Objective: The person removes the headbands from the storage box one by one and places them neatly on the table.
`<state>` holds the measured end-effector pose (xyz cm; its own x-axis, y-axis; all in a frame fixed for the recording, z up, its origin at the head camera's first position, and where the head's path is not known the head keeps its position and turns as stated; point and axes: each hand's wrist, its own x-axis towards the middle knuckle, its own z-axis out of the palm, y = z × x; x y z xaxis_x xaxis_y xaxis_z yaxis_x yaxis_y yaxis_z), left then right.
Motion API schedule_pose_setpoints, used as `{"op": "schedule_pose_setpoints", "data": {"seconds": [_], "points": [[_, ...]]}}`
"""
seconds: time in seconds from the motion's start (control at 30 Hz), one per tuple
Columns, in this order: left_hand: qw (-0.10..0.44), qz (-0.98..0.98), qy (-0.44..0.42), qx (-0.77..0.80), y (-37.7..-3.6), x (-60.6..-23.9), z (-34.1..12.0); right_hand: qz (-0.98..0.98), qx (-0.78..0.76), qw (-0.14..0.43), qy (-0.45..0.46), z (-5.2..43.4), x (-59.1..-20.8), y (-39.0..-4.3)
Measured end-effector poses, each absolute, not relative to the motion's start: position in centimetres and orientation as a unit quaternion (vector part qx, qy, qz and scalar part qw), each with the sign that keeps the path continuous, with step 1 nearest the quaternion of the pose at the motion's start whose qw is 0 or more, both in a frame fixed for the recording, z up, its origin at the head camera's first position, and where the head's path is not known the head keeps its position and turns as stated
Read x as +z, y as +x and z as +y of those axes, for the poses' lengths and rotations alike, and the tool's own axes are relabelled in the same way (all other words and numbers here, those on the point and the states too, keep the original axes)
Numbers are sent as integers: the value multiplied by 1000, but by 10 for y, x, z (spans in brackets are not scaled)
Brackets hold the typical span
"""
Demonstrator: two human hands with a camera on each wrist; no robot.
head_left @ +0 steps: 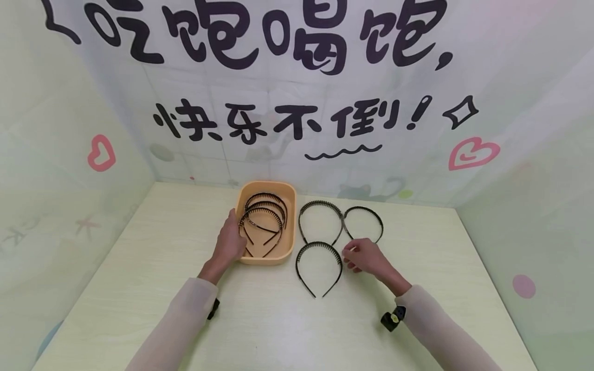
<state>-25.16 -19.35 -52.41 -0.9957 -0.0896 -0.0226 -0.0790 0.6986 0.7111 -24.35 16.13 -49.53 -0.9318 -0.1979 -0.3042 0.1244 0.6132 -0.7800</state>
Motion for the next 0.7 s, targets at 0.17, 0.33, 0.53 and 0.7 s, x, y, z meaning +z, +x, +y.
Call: {"op": "schedule_pose_setpoints", "data": {"seconds": [0.17, 0.33, 0.53, 0.7], "points": [[6, -922, 46, -385, -252, -525, -194, 854, -496, 148, -41, 140, -483, -253], [4, -921, 49, -388, -252, -524, -194, 807, -563, 158, -84, 105, -473, -260], [5, -921, 50, -387, -252, -524, -194, 756, -616, 192, -111, 60, -465, -265], [2, -922, 52, -384, -251, -522, -193, 745, -620, 217, -117, 33, -465, -269]]}}
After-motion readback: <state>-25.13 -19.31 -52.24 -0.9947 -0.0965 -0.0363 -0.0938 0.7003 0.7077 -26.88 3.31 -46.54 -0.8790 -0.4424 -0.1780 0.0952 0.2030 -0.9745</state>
